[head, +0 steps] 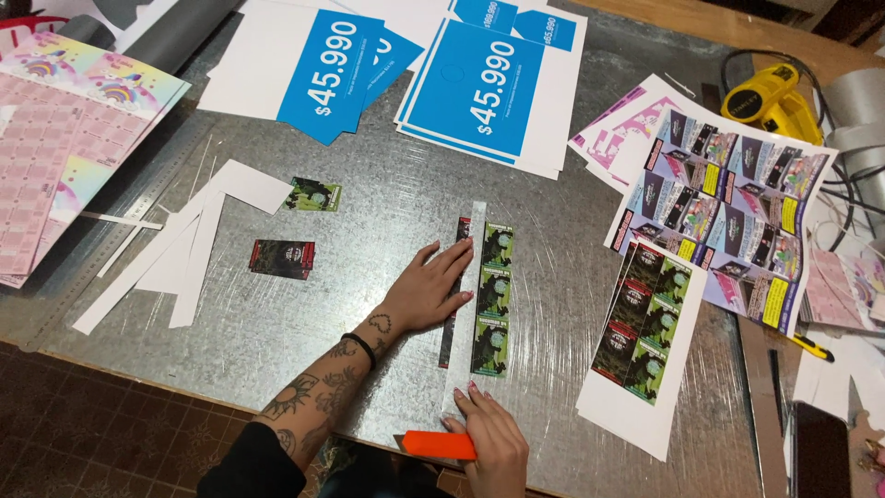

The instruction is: The person uses a utility knife and a ruler to cut printed paper sheets into smaller rectangular pieces on a metal work surface. They align the ruler, slice along the edge, and separate the cut sections, repeating the process for multiple strips.

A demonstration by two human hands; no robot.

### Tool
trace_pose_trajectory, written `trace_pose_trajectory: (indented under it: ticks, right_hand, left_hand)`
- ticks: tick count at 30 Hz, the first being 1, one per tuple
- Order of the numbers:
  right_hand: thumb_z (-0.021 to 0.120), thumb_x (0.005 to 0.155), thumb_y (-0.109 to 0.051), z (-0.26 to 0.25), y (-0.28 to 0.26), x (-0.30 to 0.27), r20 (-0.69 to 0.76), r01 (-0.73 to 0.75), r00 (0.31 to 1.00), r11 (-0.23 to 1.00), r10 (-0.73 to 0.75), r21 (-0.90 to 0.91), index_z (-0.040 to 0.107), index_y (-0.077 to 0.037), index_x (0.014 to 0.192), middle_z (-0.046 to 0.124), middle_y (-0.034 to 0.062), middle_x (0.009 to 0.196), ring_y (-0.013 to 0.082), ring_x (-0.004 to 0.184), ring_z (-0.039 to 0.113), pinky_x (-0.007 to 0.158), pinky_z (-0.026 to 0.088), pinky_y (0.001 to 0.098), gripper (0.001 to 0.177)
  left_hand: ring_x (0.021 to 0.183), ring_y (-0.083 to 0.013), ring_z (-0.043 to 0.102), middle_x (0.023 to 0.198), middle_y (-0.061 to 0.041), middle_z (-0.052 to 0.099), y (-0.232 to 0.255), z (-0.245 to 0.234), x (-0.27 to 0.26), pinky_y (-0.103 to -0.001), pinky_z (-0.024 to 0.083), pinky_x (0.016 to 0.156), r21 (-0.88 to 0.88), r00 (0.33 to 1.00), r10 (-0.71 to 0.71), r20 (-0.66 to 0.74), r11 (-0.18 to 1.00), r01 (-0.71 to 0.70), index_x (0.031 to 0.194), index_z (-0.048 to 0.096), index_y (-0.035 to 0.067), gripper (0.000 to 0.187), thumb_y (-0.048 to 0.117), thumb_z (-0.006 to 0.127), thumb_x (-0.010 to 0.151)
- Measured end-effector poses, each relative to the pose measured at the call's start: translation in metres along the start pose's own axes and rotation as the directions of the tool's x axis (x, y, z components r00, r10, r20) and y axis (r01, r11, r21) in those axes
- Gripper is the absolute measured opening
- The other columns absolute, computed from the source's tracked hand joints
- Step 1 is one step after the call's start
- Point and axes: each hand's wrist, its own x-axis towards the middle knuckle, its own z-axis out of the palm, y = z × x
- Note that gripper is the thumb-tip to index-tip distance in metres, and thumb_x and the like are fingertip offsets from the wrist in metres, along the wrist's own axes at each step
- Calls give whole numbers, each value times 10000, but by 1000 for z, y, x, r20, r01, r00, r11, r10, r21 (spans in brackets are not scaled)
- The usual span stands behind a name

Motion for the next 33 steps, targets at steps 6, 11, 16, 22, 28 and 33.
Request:
trace_pose_trajectory:
  ticks: [6, 11, 16, 22, 28, 33]
  right_hand:
    - [791, 967, -293, 5, 1, 1, -11, 13, 1000, 996, -14, -87, 766, -70, 1224, 789, 20, 1331, 251, 1269, 740, 1154, 536, 488, 341]
    - [813, 954, -273, 6, 2, -3, 18, 32, 999, 995, -31, -91, 768, -74, 1043, 777, 42, 1346, 243, 1242, 755, 1098, 581, 451, 222]
    - [813, 958, -249, 7, 3, 0, 17, 31, 999, 997, -30, -65, 745, -64, 983, 768, 66, 1361, 246, 1245, 756, 1068, 606, 430, 199]
    - [845, 932, -251, 10, 6, -5, 32, 29, 999, 997, -27, -72, 766, -60, 1071, 769, 48, 1364, 224, 1238, 760, 1067, 608, 422, 249]
    - [795, 972, -258, 8, 5, -5, 57, 22, 998, 997, -19, -68, 715, -69, 972, 748, 70, 1405, 255, 1268, 744, 1079, 594, 443, 206]
    - [768, 981, -207, 6, 4, -5, 85, 24, 996, 997, -18, -67, 705, -69, 986, 734, 94, 1427, 250, 1317, 715, 1090, 578, 449, 152]
  left_hand:
    - [1619, -217, 319, 1775, -113, 307, -1, 1, 2, -494, 117, 1318, -23, 999, -21, 28, 999, 22, 1672, 331, 35, 653, 423, 254, 1152]
    - [1620, -230, 317, 1770, -126, 317, -2, 7, 0, -498, 121, 1315, -6, 999, -20, 33, 1000, 21, 1679, 317, 38, 659, 426, 255, 1151]
    - [1651, -242, 249, 1786, -137, 269, -2, 5, 2, -491, 115, 1314, 24, 999, -12, 30, 1000, 11, 1696, 277, 33, 684, 454, 228, 1158]
    - [1655, -250, 226, 1788, -141, 251, -1, 4, 1, -491, 92, 1321, 16, 999, -16, 46, 1000, 15, 1703, 255, 48, 693, 480, 210, 1163]
    - [1646, -234, 253, 1787, -123, 266, -2, 7, 1, -485, 113, 1313, 41, 999, -18, 38, 999, 17, 1705, 259, 60, 692, 487, 197, 1164]
    - [1661, -230, 220, 1796, -115, 242, -3, 9, 1, -470, 85, 1336, 13, 1000, -10, 10, 1000, 10, 1712, 240, 66, 682, 478, 214, 1168]
